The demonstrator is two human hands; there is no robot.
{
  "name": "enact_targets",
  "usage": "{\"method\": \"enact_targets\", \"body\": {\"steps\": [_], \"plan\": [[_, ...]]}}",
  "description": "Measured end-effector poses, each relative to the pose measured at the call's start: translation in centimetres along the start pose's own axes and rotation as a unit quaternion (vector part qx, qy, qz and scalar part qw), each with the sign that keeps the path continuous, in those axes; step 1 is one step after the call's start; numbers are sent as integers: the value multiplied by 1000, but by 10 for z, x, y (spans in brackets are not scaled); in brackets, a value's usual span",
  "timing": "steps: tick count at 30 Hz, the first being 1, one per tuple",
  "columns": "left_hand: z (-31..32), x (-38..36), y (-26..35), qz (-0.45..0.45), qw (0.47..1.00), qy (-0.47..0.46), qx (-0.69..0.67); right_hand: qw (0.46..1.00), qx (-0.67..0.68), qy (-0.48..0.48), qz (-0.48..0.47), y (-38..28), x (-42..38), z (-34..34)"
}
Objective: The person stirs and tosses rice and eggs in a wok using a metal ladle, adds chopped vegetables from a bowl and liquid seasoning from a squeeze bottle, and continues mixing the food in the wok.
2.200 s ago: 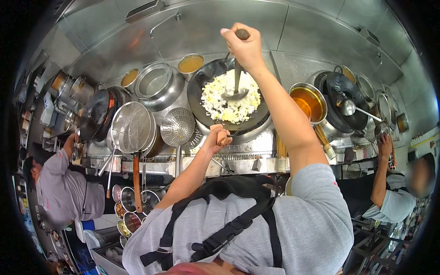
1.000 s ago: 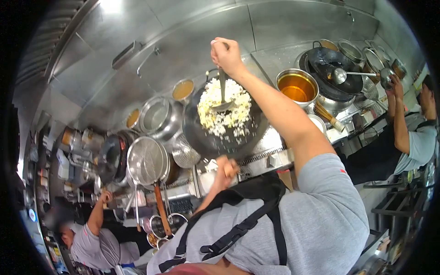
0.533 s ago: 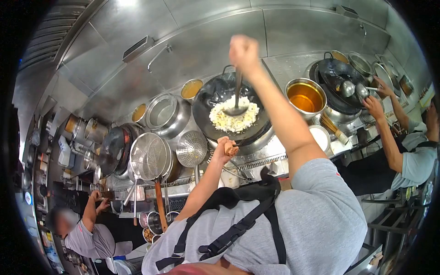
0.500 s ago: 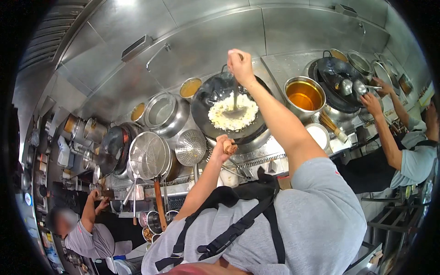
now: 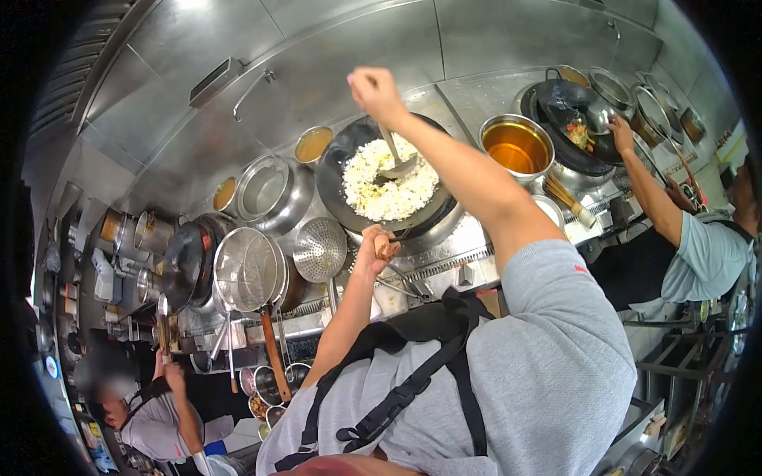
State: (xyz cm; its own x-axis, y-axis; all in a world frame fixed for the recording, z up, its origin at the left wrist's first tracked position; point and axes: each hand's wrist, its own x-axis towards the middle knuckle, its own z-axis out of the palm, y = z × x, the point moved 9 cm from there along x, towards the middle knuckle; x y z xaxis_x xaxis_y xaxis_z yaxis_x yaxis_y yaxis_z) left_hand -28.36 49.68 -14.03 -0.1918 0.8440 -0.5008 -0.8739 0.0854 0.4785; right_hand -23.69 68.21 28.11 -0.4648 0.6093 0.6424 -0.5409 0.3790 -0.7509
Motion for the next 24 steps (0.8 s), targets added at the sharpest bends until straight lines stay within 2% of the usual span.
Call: {"method": "enact_targets", "body": {"steps": [2, 4, 5, 6, 8, 11, 15, 17, 19, 20, 23, 24], "plan": [[-1, 7, -1, -23, 1000, 6, -13, 999, 17, -15, 38, -43, 11, 5], [0, 10, 3, -2, 1000, -11, 8, 998, 29, -24, 45, -82, 5, 12], [7, 2, 5, 8, 1000, -17, 18, 998, 33, -22, 43, -68, 1, 5], [5, -3, 6, 9, 999, 39, 24, 998, 38, -18, 42, -38, -8, -3], [4, -1, 2, -5, 1000, 25, 5, 999, 42, 1, 23, 13, -19, -18], [8, -3, 1, 0, 1000, 2, 13, 991, 129, 18, 18, 3, -1, -18], [12, -5, 6, 3, 999, 19, 25, 995, 93, -19, -30, -71, -15, 27], [11, -4, 6, -1, 1000, 8, 15, 994, 110, 4, 21, -4, -34, 27], [14, -7, 0, -20, 1000, 6, -11, 997, 78, 4, -15, 9, -34, 13], [14, -19, 1, 39, 998, 38, -10, 997, 77, 9, 3, 13, -35, 6], [29, -74, -40, -13, 983, -134, -127, 995, 91, -11, 32, -48, 1, 10], [43, -106, -40, 5, 997, -28, -66, 996, 86, -16, 33, -82, 11, 16]]}}
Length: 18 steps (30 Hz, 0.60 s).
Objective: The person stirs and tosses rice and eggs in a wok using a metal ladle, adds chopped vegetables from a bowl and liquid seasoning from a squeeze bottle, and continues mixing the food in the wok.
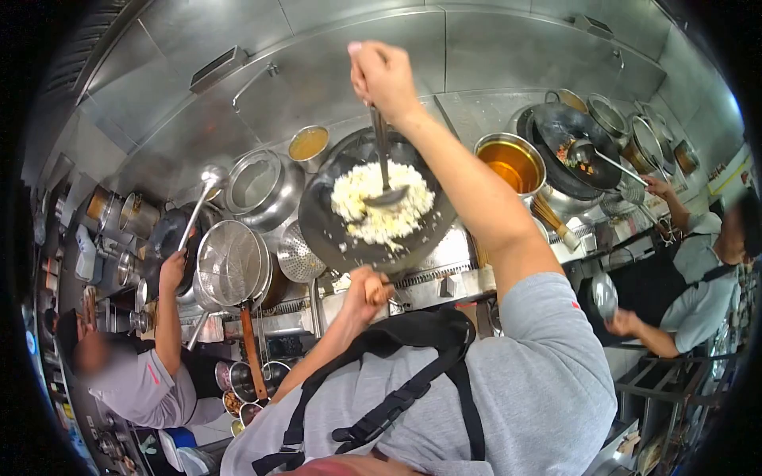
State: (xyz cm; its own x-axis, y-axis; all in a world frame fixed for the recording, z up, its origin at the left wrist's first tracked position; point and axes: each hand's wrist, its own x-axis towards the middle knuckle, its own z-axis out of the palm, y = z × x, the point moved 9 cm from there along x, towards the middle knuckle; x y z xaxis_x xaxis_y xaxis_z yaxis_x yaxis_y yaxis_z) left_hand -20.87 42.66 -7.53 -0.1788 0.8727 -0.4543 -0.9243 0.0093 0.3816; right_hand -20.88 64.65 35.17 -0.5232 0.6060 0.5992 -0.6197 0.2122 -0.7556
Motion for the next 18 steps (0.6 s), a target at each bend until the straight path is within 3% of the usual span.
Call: {"method": "enact_targets", "body": {"steps": [1, 2, 4, 5, 7, 8, 10, 11, 12, 13, 15, 17, 18], "plan": [[13, -30, 3, 22, 992, 106, 63, 1000, -4, -2, 2, -25, 5, 10], [11, -28, 1, 13, 993, 94, 67, 1000, -8, -1, 1, -35, 4, 16], [4, 27, 1, -74, 996, -58, -14, 1000, -14, 0, 5, -40, -2, 29], [11, 42, 4, -112, 983, -145, -27, 999, -40, 27, 0, -12, -9, 26], [-7, 48, 27, 18, 996, 63, 66, 999, -40, 14, 28, 50, -19, 10], [-18, 44, 14, -20, 996, -62, 57, 999, -44, 18, 17, 65, -15, -6], [-64, 5, -14, 26, 993, 18, 113, 1000, -11, 4, 16, 43, 9, -28], [-81, -12, -41, -67, 991, -67, 93, 1000, 10, 1, 16, 29, 16, -30], [-112, -16, -60, -51, 994, -42, 85, 999, 32, -5, 20, 10, 21, -25], [-109, -27, -60, -67, 989, -38, 129, 998, 52, -14, 26, -12, 29, -17], [-97, -22, -50, -92, 992, -56, 69, 999, 50, 13, 6, -47, 22, 8], [-42, 12, -4, 2, 999, -40, 29, 1000, -7, 1, -1, -54, 9, 32], [-8, 31, 17, -10, 996, -71, 45, 999, -17, 37, 27, -28, 1, 32]]}}
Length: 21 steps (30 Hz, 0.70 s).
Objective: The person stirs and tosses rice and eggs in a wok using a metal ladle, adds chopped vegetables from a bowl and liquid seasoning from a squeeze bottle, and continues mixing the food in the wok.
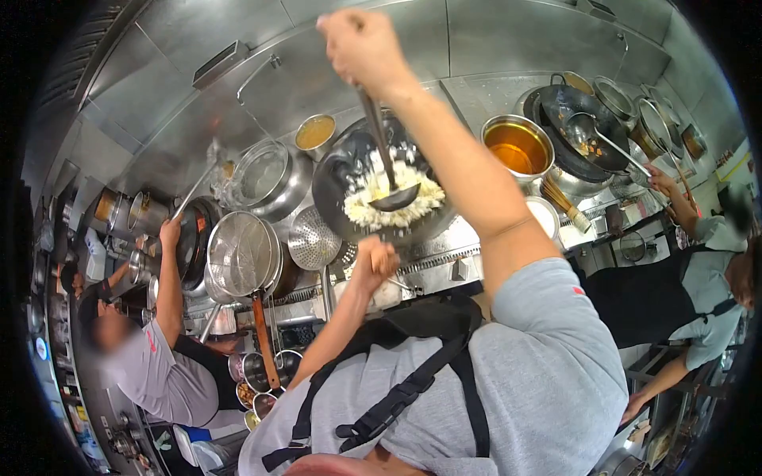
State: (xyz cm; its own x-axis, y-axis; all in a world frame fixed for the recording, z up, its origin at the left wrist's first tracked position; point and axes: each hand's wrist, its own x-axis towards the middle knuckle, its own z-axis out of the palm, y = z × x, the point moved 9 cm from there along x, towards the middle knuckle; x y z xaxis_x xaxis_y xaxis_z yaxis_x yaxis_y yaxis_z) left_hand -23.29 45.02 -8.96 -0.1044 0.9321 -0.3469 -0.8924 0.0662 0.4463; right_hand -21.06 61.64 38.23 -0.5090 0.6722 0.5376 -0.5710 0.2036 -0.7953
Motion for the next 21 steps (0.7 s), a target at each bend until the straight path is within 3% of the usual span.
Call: {"method": "enact_targets", "body": {"steps": [1, 3, 6, 7, 9, 10, 11, 13, 15, 16, 17, 19, 21], "plan": [[17, 11, 13, -14, 999, -32, 16, 999, -41, 22, -1, 30, -8, 0], [0, 14, 13, 27, 998, 13, 61, 994, -59, 34, -85, 98, -7, -23], [-38, 5, -26, 34, 998, 44, 25, 997, -12, 21, -67, 90, 1, -54], [-52, -13, -40, 63, 994, 69, 48, 998, 6, 14, -60, 79, 8, -60], [-71, -32, -67, -33, 992, 103, 61, 998, 42, -5, -41, 46, 18, -62], [-77, -26, -63, 6, 995, 76, 57, 998, 58, -2, -30, 37, 22, -62], [-57, -24, -46, 46, 996, 50, 52, 999, 38, 3, -30, 24, 25, -60], [-19, -5, -7, 45, 995, 88, -6, 1000, -1, 13, -23, -4, 29, -54], [-16, 33, 23, 58, 996, 60, 24, 994, -46, -30, -96, -61, 24, -36], [-23, 46, 27, 39, 995, 88, 26, 997, -41, -2, -65, -76, 25, -38], [-31, 54, 30, 18, 993, 117, 29, 992, -32, 0, -124, -94, 18, -36], [-35, 59, 35, 13, 987, 153, 43, 990, -4, -12, -138, -69, 19, -59], [-28, 52, 39, 36, 982, 172, 66, 989, -62, 87, -99, 26, 18, -87]]}}
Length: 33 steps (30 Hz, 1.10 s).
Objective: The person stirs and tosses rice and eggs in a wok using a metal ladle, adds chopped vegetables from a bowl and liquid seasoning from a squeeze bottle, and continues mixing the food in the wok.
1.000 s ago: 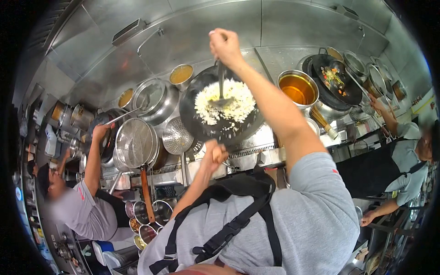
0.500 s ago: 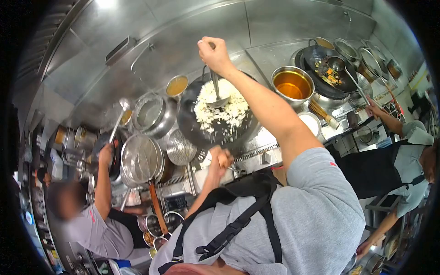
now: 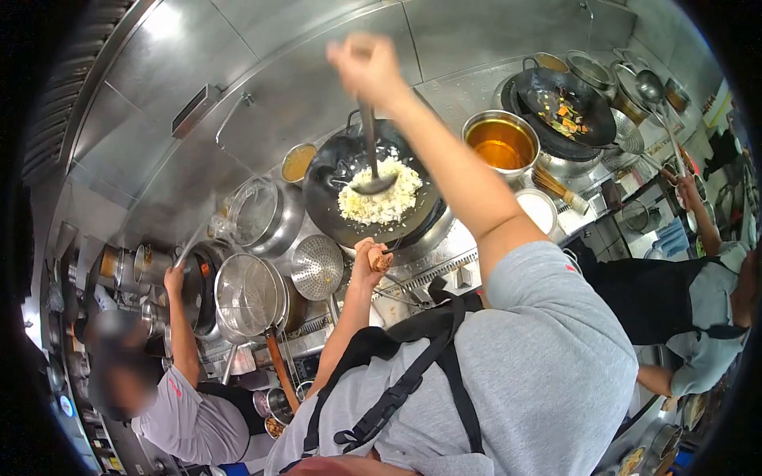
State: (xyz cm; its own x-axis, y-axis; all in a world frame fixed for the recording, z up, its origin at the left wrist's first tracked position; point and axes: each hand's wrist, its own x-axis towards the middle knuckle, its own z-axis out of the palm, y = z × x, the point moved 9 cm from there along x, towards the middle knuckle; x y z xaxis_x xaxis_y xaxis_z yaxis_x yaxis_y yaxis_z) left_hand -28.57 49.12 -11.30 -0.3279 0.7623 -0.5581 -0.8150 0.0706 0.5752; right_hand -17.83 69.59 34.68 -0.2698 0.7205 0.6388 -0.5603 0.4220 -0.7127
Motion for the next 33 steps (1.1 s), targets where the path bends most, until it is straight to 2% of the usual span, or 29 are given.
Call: {"method": "enact_targets", "body": {"steps": [1, 2, 4, 5, 8, 11, 12, 14, 15, 16, 18, 19, 21, 24, 28, 30, 32, 33], "plan": [[11, -5, 3, 10, 999, -46, 13, 999, 30, -11, 39, 60, -17, -2], [4, -7, -1, 0, 999, -39, 16, 995, 61, -21, 79, 100, -32, -1], [1, 8, -4, -10, 999, -35, 17, 999, 39, -31, 11, 84, -19, 17], [-2, 13, -9, -27, 998, -57, -30, 999, 32, -31, -14, 78, -23, 24], [3, 3, -4, -22, 999, -44, -7, 993, 32, -115, -16, 10, -27, 67], [-5, 14, -9, -34, 997, -61, -26, 989, 15, -142, -20, 38, -57, 77], [-4, 12, -9, -40, 997, -58, -35, 988, -72, -120, -68, 69, -67, 66], [-3, 16, -3, -30, 998, -49, -22, 988, -88, -126, -34, 88, -53, 52], [-1, 17, -4, -25, 999, -43, -19, 979, -117, -99, -133, 83, -38, 48], [-7, 13, -8, -24, 999, -33, -15, 987, -116, -101, -45, 94, -24, 43], [-8, 13, -8, -24, 999, -37, -5, 989, -61, -134, 20, 66, -9, 50], [-8, 15, -9, -26, 998, -49, -3, 989, -68, -134, 12, 35, -11, 54], [-9, 15, -8, -27, 998, -62, -6, 988, -79, -132, 2, -13, -38, 59], [-11, 19, -13, -52, 997, -57, -29, 985, -134, -108, -5, 48, -79, 34], [-6, 9, -9, -48, 998, -48, 0, 986, -128, -98, -49, 60, -151, -11], [-2, 11, -9, -48, 997, -58, -3, 987, -128, -95, 20, 69, -206, -36], [-3, 13, -10, -52, 996, -71, -15, 969, -209, -115, -61, 53, -267, -51], [-5, 20, -12, -56, 994, -95, -9, 951, -286, -111, -25, 54, -301, -61]]}}
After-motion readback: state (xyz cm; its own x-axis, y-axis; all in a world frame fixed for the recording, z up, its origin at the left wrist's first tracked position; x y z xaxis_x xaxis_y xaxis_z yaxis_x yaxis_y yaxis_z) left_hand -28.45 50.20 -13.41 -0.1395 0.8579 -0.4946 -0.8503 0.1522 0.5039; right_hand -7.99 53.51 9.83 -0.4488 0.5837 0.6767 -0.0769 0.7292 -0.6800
